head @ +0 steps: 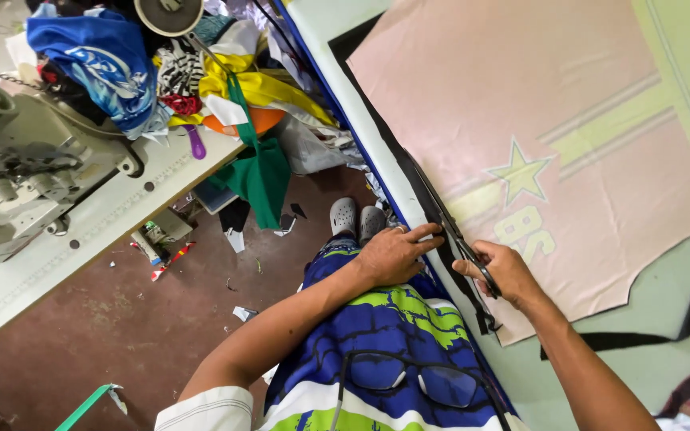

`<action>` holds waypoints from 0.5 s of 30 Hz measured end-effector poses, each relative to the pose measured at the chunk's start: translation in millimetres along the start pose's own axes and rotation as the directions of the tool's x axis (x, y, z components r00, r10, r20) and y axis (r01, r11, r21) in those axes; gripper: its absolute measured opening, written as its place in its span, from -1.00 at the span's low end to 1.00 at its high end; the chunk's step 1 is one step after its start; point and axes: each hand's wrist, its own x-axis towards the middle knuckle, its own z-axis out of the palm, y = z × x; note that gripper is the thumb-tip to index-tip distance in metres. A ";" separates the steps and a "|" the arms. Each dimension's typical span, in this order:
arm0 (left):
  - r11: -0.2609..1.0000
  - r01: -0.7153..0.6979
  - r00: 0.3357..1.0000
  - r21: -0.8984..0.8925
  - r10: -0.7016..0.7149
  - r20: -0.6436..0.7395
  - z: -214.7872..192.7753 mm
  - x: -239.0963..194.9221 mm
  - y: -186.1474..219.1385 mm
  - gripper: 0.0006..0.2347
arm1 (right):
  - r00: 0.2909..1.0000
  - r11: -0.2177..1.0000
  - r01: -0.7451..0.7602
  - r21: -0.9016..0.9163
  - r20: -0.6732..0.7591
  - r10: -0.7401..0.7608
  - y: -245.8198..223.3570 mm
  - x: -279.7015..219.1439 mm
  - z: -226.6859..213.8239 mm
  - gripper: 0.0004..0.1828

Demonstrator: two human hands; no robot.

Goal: A worker uses large industrial scissors to cut out specific garment shapes from a piece of fabric on a cutting table.

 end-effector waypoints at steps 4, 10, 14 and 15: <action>0.999 0.026 0.999 -0.022 -0.025 0.036 -5.5 4.9 5.2 -0.47 | 0.997 0.997 0.000 0.071 0.074 -0.005 -26.2 5.6 -4.8 -0.44; 0.996 0.083 0.993 0.013 -0.084 0.083 -9.8 9.0 11.6 -0.48 | 0.989 0.991 0.073 0.112 0.122 -0.086 -39.4 25.0 -8.9 -0.43; 0.995 0.099 0.994 0.012 -0.100 0.043 -29.8 11.8 5.0 -0.54 | 0.994 0.991 0.069 0.117 0.078 -0.079 -35.6 28.6 -6.6 -0.50; 0.992 0.125 0.992 0.028 -0.125 -0.009 -40.9 13.4 2.6 -0.56 | 0.994 0.990 0.077 0.118 0.071 -0.086 -36.2 28.7 -6.2 -0.50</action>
